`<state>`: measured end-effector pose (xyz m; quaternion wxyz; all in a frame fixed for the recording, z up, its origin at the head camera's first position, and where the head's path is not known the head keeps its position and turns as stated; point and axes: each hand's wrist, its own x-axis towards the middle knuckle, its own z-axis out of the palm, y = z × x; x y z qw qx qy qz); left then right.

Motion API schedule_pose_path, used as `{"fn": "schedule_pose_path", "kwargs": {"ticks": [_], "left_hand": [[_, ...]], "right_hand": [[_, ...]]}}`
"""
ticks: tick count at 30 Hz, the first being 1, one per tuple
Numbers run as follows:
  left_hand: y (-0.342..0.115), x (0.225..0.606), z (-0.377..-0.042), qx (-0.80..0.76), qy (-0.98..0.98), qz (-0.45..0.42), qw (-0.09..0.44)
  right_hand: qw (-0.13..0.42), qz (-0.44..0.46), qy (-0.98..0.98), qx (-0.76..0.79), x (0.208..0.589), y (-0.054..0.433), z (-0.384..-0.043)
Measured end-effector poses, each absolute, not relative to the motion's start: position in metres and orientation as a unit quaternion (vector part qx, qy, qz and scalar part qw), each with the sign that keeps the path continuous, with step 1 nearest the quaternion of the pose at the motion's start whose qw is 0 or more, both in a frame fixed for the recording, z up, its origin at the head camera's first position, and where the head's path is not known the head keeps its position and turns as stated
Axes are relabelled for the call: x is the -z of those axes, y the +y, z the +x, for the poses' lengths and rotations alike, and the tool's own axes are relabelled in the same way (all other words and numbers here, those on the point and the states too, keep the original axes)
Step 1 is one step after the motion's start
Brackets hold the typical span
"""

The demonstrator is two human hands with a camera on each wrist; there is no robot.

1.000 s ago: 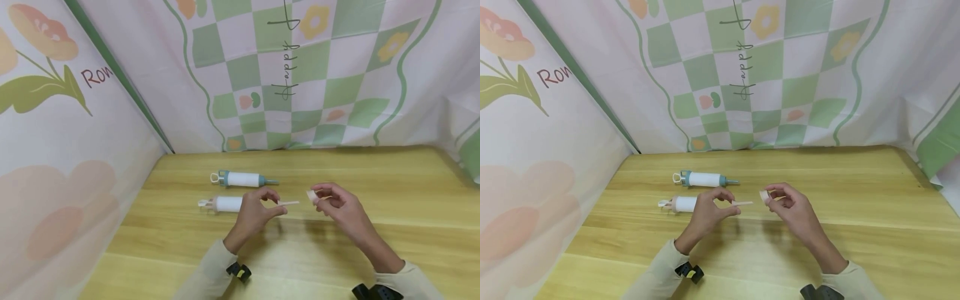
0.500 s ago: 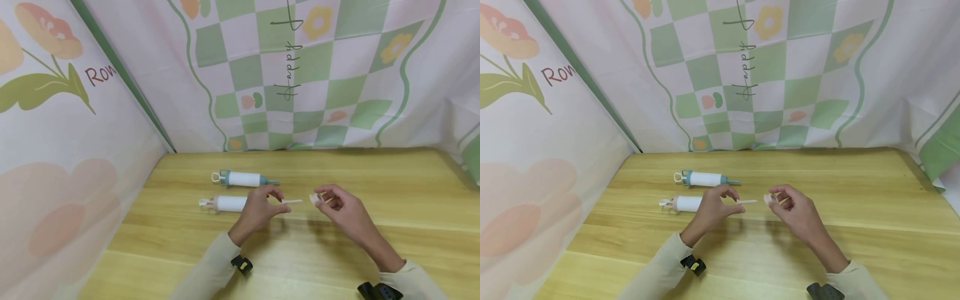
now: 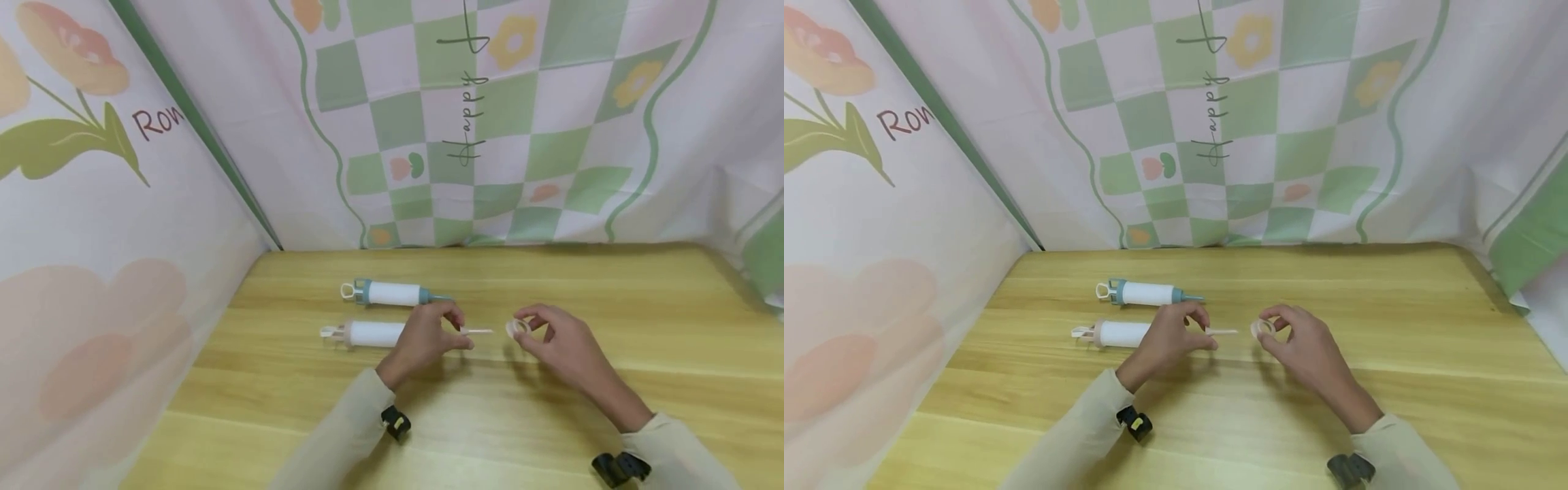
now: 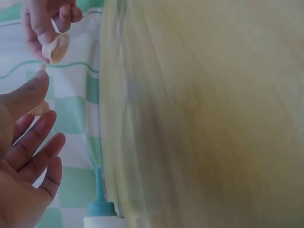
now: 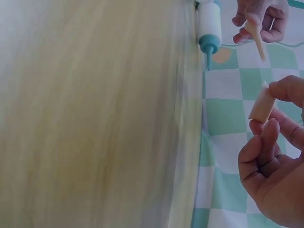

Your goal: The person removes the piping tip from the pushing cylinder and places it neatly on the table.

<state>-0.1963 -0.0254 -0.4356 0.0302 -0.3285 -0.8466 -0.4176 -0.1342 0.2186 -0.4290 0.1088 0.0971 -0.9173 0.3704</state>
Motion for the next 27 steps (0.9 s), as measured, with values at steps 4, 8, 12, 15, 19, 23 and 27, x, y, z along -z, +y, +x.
{"fn": "schedule_pose_path", "kwargs": {"ticks": [4,8,12,15,19,23,27], "left_hand": [[-0.022,0.439,-0.201,0.417,-0.851,-0.320,0.015],[-0.019,0.439,-0.203,0.414,-0.858,-0.304,-0.004],[-0.017,0.437,-0.206,0.394,-0.871,-0.292,-0.016],[-0.013,0.436,-0.210,0.375,-0.879,-0.292,-0.024],[-0.007,0.435,-0.214,0.346,-0.889,-0.298,-0.035],[-0.004,0.434,-0.215,0.328,-0.897,-0.294,-0.046],[-0.001,0.434,-0.216,0.320,-0.901,-0.287,-0.058]], "right_hand": [[0.103,0.096,-0.920,-0.365,0.428,0.218,-0.137],[0.095,0.096,-0.922,-0.362,0.429,0.216,-0.139],[0.085,0.097,-0.925,-0.356,0.430,0.213,-0.141],[0.078,0.093,-0.928,-0.352,0.432,0.213,-0.143],[0.070,0.087,-0.931,-0.348,0.435,0.215,-0.144],[0.059,0.089,-0.933,-0.344,0.438,0.217,-0.145],[0.039,0.090,-0.936,-0.337,0.439,0.218,-0.147]]}}
